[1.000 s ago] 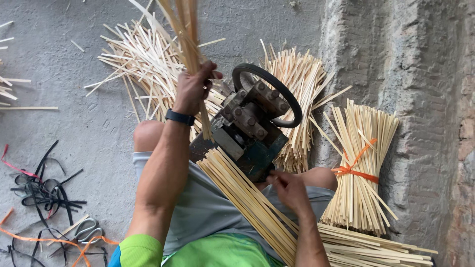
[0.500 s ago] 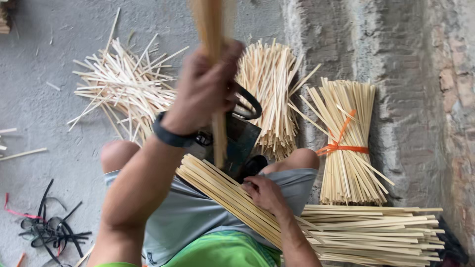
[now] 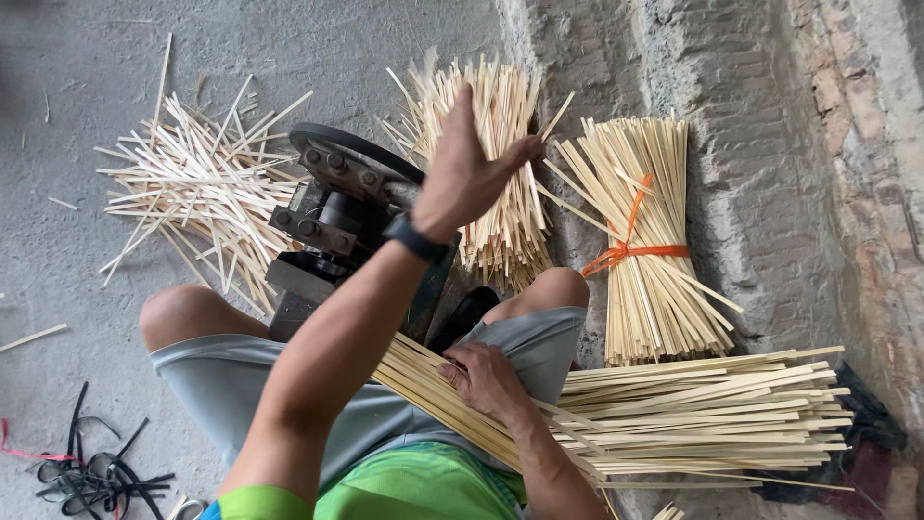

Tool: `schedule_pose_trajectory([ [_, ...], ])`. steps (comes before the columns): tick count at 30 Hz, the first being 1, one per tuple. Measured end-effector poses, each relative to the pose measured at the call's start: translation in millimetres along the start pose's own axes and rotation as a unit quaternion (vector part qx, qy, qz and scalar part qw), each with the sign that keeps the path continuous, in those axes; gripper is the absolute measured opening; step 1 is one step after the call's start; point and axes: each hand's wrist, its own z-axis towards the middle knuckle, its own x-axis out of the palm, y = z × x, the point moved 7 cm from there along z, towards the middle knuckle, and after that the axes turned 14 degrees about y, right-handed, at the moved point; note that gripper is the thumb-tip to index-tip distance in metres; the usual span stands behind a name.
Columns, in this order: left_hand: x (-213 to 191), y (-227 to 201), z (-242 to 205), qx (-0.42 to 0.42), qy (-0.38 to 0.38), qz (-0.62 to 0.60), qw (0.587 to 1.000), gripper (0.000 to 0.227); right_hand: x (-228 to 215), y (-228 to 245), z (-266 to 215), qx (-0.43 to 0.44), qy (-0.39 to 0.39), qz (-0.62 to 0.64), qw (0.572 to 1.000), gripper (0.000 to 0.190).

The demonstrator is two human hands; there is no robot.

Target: The person feeds bamboo sticks into a small processing machine by hand, one at a time, and then gathers the processed sticks from the floor.

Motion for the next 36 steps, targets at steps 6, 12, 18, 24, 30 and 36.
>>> schedule_pose_trajectory([
  [6, -116.3, -52.7, -107.8, 0.253, -0.06, -0.022, 0.965, 0.06, -10.3, 20.2, 6.7, -0.015, 0.006, 0.022, 1.0, 0.018],
  [12, -202.3, -8.3, -172.9, 0.258, -0.155, -0.135, 0.944, 0.038, -20.8, 28.1, 9.0, -0.061, -0.093, -0.052, 0.992, 0.01],
  [18, -246.4, 83.7, -175.2, 0.183, -0.27, -0.194, 0.925, 0.027, -50.0, -7.8, -0.1, -0.016, -0.154, -0.058, 0.986, 0.015],
  [24, -250.3, 165.4, -148.1, 0.087, -0.268, -0.278, 0.918, 0.03, -105.3, -63.8, -34.5, 0.11, -0.163, -0.001, 0.98, 0.018],
  [30, -227.8, 197.6, -134.6, 0.054, -0.234, -0.349, 0.906, 0.031, -111.2, -39.4, 13.8, 0.07, -0.193, -0.138, 0.969, 0.017],
  [36, -218.1, 197.8, -132.8, 0.027, -0.206, -0.343, 0.916, 0.034, -101.3, -10.7, 55.7, 0.027, -0.185, -0.101, 0.977, 0.018],
])
